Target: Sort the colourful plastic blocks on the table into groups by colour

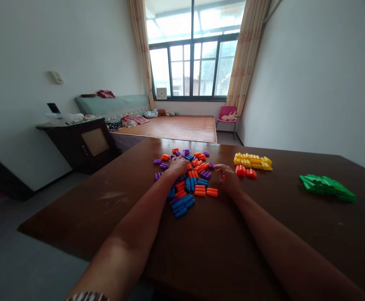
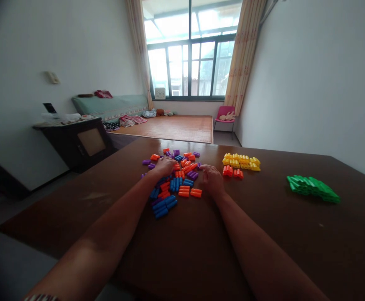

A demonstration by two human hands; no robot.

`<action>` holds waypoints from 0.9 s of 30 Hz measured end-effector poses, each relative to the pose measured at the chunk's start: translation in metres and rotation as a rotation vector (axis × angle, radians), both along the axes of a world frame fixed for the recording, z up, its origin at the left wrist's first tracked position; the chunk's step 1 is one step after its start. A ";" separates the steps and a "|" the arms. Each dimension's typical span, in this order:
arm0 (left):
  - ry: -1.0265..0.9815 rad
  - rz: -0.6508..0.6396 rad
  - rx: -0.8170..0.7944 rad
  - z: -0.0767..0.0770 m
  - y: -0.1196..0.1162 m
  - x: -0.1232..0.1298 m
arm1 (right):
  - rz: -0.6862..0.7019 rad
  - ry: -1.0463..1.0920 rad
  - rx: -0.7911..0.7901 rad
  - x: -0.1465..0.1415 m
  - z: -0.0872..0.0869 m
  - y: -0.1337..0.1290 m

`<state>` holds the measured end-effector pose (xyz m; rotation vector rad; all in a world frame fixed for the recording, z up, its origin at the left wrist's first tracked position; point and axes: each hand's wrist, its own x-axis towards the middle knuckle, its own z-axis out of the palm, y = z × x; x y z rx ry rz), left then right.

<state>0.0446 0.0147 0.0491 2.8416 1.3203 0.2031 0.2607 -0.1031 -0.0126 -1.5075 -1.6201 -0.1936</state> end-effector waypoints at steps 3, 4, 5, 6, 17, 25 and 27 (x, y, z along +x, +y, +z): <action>0.026 -0.048 -0.031 0.012 -0.014 0.002 | 0.005 0.013 -0.005 -0.001 0.000 0.000; 0.064 -0.069 -0.060 0.016 -0.018 0.004 | 0.012 0.011 -0.005 -0.002 0.001 -0.001; 0.102 -0.085 -0.084 0.020 -0.023 0.005 | 0.018 0.006 -0.004 -0.003 0.002 -0.002; 0.130 -0.094 -0.097 0.022 -0.026 0.007 | 0.022 0.000 -0.002 -0.004 0.003 -0.003; -0.039 -0.112 -0.056 0.007 -0.031 0.022 | 0.037 -0.021 -0.002 -0.008 0.009 -0.010; -0.041 0.065 -0.061 0.003 -0.029 0.019 | 0.047 -0.017 -0.019 -0.009 0.010 -0.011; -0.051 0.070 -0.074 0.005 -0.027 0.015 | 0.050 -0.017 -0.023 -0.008 0.009 -0.011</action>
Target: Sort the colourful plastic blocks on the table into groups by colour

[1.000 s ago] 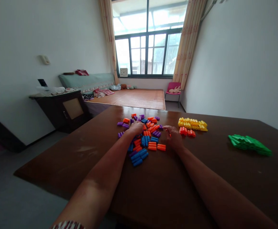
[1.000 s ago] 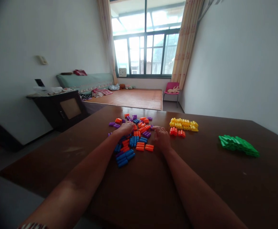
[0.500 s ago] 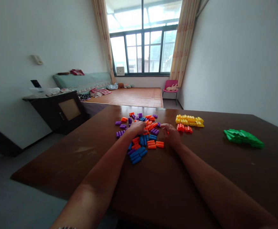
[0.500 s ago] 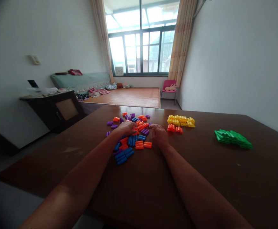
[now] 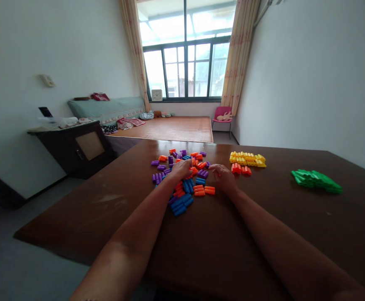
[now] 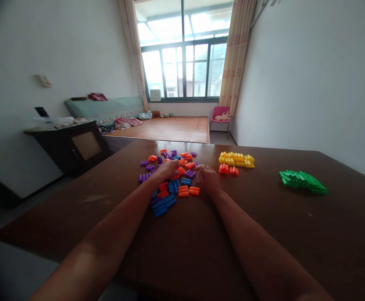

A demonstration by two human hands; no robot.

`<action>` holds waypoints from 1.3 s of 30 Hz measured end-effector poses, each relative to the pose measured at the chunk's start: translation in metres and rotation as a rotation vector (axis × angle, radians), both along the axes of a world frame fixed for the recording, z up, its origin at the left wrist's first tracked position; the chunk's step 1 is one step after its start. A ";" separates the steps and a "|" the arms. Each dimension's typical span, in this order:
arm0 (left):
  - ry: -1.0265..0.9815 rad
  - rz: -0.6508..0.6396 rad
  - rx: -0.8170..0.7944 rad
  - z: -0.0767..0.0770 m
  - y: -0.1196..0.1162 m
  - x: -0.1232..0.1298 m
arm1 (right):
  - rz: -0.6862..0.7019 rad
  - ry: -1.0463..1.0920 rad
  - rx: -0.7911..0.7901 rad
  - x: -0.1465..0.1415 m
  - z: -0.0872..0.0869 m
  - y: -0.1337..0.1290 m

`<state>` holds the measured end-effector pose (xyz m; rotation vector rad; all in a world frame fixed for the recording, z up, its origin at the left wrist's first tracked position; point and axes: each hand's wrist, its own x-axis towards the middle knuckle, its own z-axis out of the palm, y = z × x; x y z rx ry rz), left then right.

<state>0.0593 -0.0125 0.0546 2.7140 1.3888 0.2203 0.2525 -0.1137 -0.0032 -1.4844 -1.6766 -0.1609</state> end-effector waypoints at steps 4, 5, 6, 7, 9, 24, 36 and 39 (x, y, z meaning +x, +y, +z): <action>0.030 -0.106 -0.015 -0.003 0.007 -0.006 | 0.008 0.005 -0.003 0.000 0.000 -0.001; 0.032 -0.122 -0.007 -0.005 0.009 -0.007 | 0.011 0.009 -0.004 -0.001 0.001 -0.002; 0.024 -0.133 0.001 -0.007 0.011 -0.007 | 0.017 0.015 -0.002 -0.002 0.002 -0.002; 0.007 -0.142 0.000 -0.009 0.013 -0.007 | 0.022 0.024 0.002 -0.002 0.003 -0.003; -0.047 -0.176 -0.034 -0.011 0.015 -0.007 | 0.041 0.052 0.018 -0.005 0.006 -0.004; -0.822 -0.563 -0.568 -0.009 0.016 0.016 | 0.328 0.402 -0.171 -0.016 0.028 -0.002; -0.881 -0.278 -0.440 0.009 0.016 0.006 | -0.720 0.509 -0.128 0.160 -0.010 -0.019; -0.865 -0.305 -0.442 0.008 0.014 0.007 | -0.718 0.472 -0.185 0.158 -0.015 -0.020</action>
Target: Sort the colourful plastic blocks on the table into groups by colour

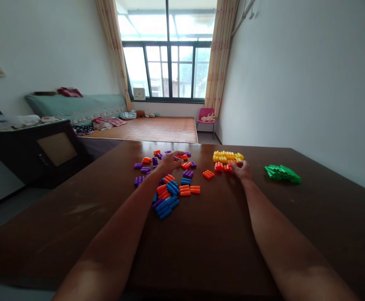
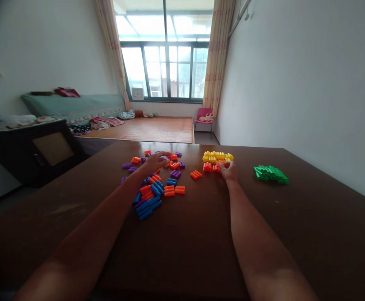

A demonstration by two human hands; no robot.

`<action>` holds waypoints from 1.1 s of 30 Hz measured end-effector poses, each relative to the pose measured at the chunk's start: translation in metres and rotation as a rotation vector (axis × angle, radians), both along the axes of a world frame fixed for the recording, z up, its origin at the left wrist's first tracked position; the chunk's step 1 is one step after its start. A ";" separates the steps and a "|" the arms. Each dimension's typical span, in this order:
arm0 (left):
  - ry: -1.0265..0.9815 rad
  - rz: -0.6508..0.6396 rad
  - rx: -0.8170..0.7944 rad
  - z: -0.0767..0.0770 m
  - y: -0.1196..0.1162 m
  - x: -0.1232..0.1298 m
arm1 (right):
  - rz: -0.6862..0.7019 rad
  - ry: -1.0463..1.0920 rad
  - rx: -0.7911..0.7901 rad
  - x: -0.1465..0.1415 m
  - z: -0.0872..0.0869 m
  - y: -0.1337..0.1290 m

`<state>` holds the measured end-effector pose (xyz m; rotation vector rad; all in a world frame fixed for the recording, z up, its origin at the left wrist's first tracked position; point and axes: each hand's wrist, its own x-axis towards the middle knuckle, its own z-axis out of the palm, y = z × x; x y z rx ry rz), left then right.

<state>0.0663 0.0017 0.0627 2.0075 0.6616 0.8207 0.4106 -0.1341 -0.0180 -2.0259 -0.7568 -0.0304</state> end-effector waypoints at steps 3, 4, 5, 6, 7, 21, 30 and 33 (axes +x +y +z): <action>0.024 0.011 0.026 0.002 -0.002 -0.001 | 0.043 -0.060 -0.048 -0.011 0.002 0.002; 0.037 0.022 0.037 0.002 -0.002 -0.001 | 0.057 -0.078 -0.071 -0.014 0.003 0.003; 0.055 0.035 0.046 0.002 -0.002 -0.002 | 0.067 -0.092 -0.091 -0.016 0.004 0.002; 0.073 0.055 0.055 0.002 0.000 -0.004 | 0.070 -0.100 -0.103 -0.017 0.005 0.002; 0.088 0.083 0.064 0.001 0.002 -0.005 | 0.066 -0.100 -0.103 -0.018 0.006 0.001; 0.126 0.812 0.286 -0.001 0.063 -0.082 | -0.002 -0.055 0.012 -0.018 0.003 0.006; 0.437 0.549 0.547 -0.030 0.060 -0.072 | 0.022 -0.160 0.142 -0.021 -0.002 0.010; 0.607 0.363 0.592 -0.034 0.052 -0.049 | 0.085 -0.203 0.180 -0.026 0.001 0.009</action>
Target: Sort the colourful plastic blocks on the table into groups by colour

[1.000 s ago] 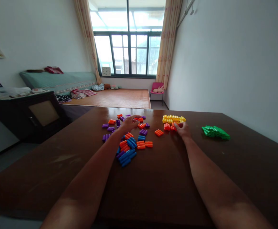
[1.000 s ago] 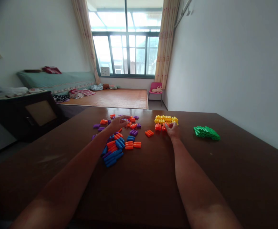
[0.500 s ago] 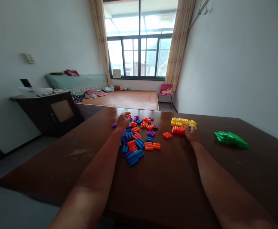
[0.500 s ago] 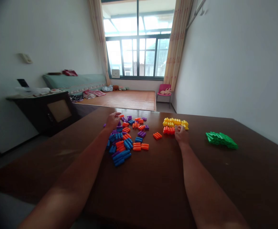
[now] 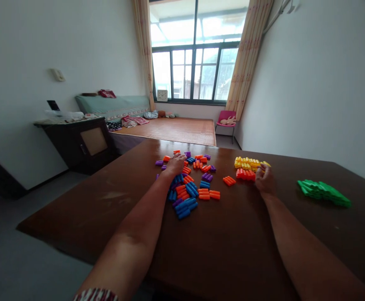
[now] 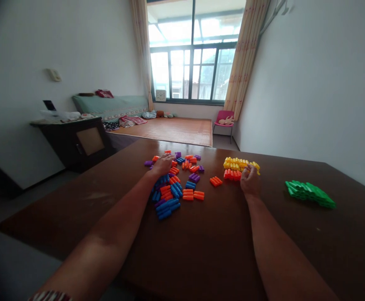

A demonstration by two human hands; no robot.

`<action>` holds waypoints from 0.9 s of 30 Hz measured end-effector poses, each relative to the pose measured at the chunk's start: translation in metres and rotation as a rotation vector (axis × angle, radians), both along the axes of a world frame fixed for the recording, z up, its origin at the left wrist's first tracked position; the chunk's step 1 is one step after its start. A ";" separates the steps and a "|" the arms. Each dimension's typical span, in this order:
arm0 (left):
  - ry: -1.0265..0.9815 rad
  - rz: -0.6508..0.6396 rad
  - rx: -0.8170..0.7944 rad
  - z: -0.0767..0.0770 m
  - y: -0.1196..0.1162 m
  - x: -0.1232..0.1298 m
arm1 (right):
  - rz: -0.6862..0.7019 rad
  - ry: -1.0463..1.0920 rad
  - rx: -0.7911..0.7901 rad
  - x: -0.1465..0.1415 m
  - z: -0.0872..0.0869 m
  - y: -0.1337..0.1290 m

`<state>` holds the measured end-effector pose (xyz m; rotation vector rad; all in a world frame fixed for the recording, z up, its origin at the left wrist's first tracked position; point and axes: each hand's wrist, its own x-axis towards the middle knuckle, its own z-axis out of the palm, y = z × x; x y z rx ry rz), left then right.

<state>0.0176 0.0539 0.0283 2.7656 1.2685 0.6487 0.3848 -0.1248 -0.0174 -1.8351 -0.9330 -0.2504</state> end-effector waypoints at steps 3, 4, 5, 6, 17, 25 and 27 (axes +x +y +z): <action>0.122 0.021 -0.038 0.002 -0.006 0.008 | 0.030 -0.035 0.000 -0.005 0.004 -0.002; 0.137 0.038 -0.033 0.005 -0.008 0.007 | 0.031 -0.040 -0.005 -0.007 0.005 -0.003; 0.148 0.054 -0.032 0.007 -0.011 0.006 | 0.030 -0.042 -0.007 -0.008 0.005 -0.003; 0.163 0.070 -0.037 0.010 -0.013 0.004 | 0.029 -0.042 -0.007 -0.009 0.006 -0.004; -0.185 -0.024 -0.237 0.044 -0.036 0.022 | 0.239 -0.111 0.164 -0.063 0.052 -0.005; -0.552 -0.368 -0.716 0.050 -0.073 0.064 | 0.786 -0.197 0.047 -0.153 0.055 -0.001; -0.565 -0.404 -0.768 0.050 -0.078 0.065 | 0.786 -0.200 0.042 -0.156 0.056 -0.001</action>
